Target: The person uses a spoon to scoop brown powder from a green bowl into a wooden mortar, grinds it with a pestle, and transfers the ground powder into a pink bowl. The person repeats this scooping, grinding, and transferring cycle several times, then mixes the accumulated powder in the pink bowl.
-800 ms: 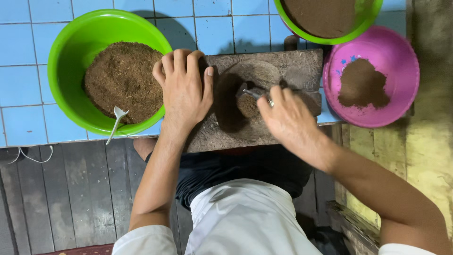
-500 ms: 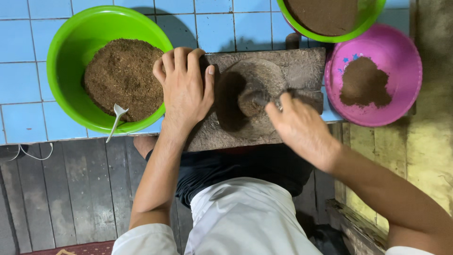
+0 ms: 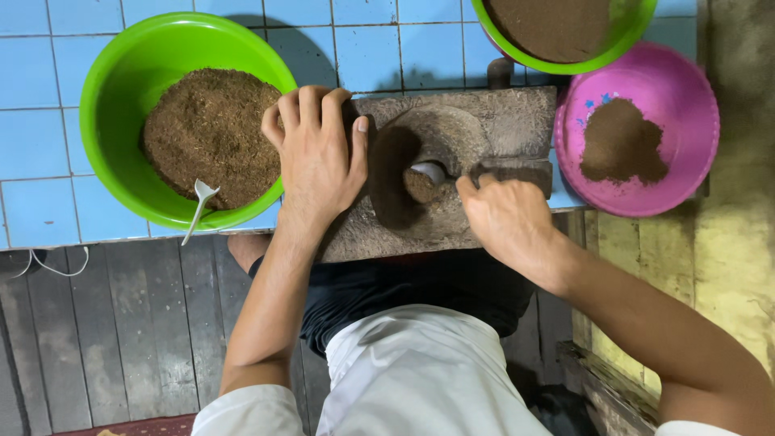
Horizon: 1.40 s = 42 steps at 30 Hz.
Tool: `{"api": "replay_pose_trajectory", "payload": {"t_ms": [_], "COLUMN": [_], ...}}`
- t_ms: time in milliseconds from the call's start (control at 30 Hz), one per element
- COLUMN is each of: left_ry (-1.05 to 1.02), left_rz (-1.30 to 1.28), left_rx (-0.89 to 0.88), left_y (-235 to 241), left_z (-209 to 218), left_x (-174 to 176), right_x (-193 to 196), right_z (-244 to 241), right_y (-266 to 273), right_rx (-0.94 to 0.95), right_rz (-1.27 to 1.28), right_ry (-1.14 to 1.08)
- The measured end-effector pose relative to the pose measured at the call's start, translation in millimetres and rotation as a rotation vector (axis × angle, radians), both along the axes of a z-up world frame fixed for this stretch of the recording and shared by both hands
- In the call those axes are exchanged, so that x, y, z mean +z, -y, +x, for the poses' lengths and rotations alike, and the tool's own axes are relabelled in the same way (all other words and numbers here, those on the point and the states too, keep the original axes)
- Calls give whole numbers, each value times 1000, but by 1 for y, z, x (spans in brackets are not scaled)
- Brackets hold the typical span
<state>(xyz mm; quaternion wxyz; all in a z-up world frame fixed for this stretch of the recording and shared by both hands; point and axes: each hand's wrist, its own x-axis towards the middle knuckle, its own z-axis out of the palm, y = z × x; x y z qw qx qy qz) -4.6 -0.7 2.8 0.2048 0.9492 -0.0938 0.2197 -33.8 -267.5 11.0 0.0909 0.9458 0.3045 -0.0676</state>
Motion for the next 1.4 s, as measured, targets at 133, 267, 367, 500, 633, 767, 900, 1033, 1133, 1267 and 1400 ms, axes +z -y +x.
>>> {"api": "replay_pose_trajectory", "payload": {"t_ms": [133, 267, 367, 500, 633, 767, 900, 1033, 1133, 1267, 1400], "left_ry": [5, 9, 14, 4, -24, -35, -39, -90, -128, -105, -32], "left_rz": [-1, 5, 9, 1, 2, 0, 13, 23, 30, -136, -571], "left_rx": [0, -3, 3, -9, 26, 8, 4, 6, 12, 11, -27], "left_y": [0, -1, -1, -2, 3, -1, -4, -8, -10, -11, -20], "left_z": [2, 3, 5, 7, 9, 18, 33, 52, 59, 53, 47], "left_x": [-2, -3, -5, -4, 11, 7, -1, -12, -18, -2, 7], "right_x": [15, 41, 50, 68, 43, 44, 70, 55, 55, 64, 68], "right_z": [4, 8, 13, 18, 27, 34, 40, 47, 52, 56, 60], "right_y": [3, 1, 1, -6, 7, 15, 9, 25, 27, 22, 23], "right_rx": [-46, -132, -204, -318, -340, -378, -517, -418, -410, -509, -469], "right_rz": [105, 224, 284, 376, 258, 377, 253, 429, 435, 340, 334], "right_ry": [-84, -303, -440, -601, -477, -461, -420, -360, -307, -336, -320]}}
